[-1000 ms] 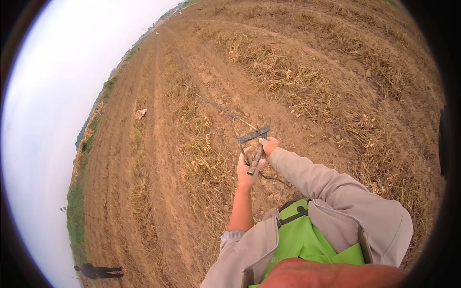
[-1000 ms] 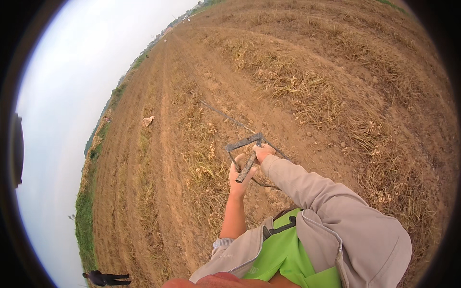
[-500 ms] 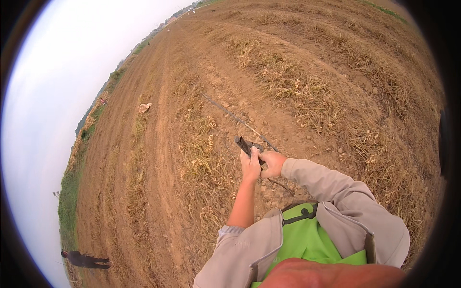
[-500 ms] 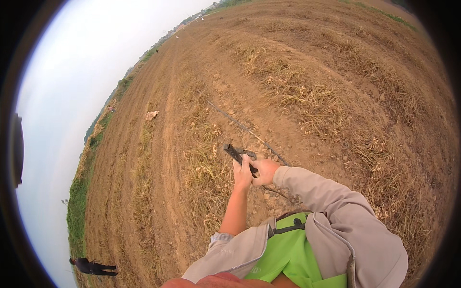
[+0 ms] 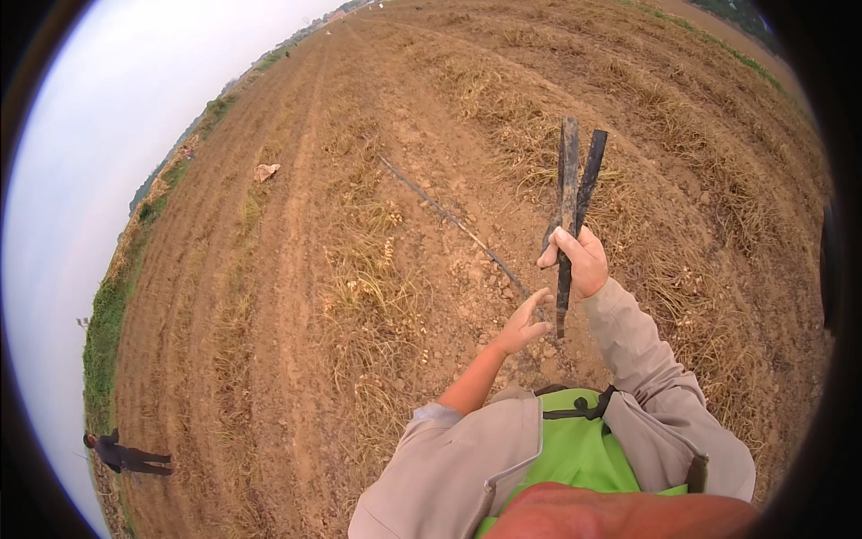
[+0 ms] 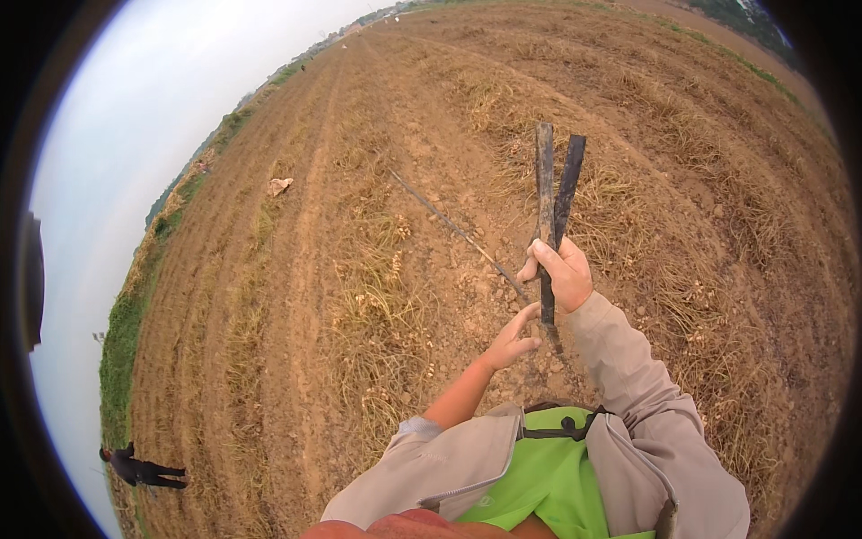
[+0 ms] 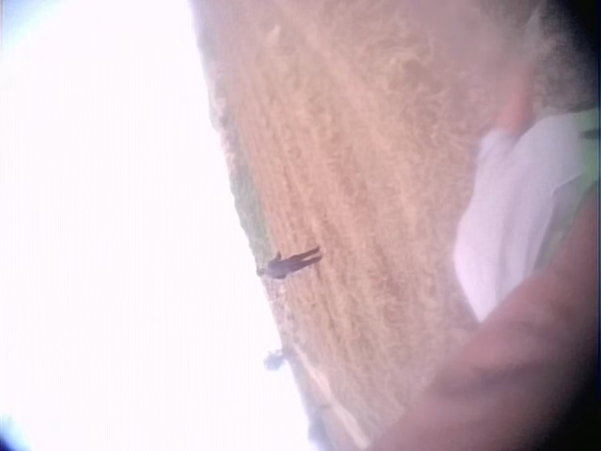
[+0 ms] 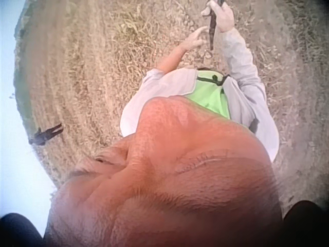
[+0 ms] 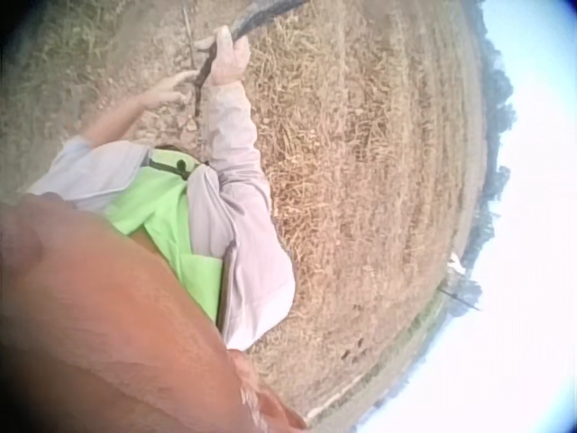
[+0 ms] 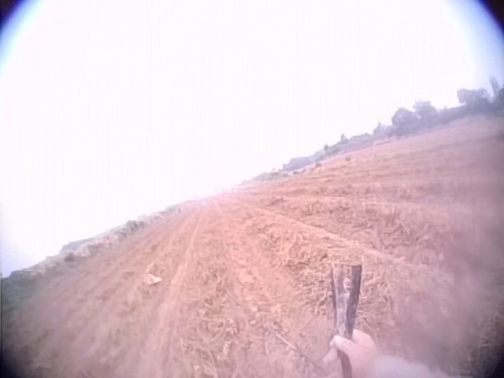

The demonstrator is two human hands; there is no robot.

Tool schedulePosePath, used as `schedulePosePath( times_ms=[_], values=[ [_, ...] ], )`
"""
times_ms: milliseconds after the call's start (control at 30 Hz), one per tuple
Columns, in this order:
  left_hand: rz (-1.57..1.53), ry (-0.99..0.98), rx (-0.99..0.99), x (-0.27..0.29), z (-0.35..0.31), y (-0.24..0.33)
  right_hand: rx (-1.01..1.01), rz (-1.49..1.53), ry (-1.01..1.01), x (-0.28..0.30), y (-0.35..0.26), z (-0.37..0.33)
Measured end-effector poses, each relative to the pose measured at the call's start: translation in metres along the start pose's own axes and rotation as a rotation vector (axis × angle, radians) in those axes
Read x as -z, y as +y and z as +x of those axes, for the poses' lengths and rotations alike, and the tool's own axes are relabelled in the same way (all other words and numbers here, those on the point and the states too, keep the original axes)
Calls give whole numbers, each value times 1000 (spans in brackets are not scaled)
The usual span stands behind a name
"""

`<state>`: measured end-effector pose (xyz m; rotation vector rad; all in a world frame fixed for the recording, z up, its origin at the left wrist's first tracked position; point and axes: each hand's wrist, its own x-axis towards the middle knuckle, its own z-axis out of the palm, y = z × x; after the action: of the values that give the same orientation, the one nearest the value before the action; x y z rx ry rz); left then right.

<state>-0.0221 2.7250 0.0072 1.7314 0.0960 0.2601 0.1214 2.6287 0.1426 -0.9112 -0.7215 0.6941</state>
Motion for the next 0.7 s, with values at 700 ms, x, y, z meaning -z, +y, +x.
schedulePosePath(
  times_ms=[700],
  values=[
    [467, -74, 294, -53, -4, -116, 133, 274, 409, 111, -122, -22]
  ],
)
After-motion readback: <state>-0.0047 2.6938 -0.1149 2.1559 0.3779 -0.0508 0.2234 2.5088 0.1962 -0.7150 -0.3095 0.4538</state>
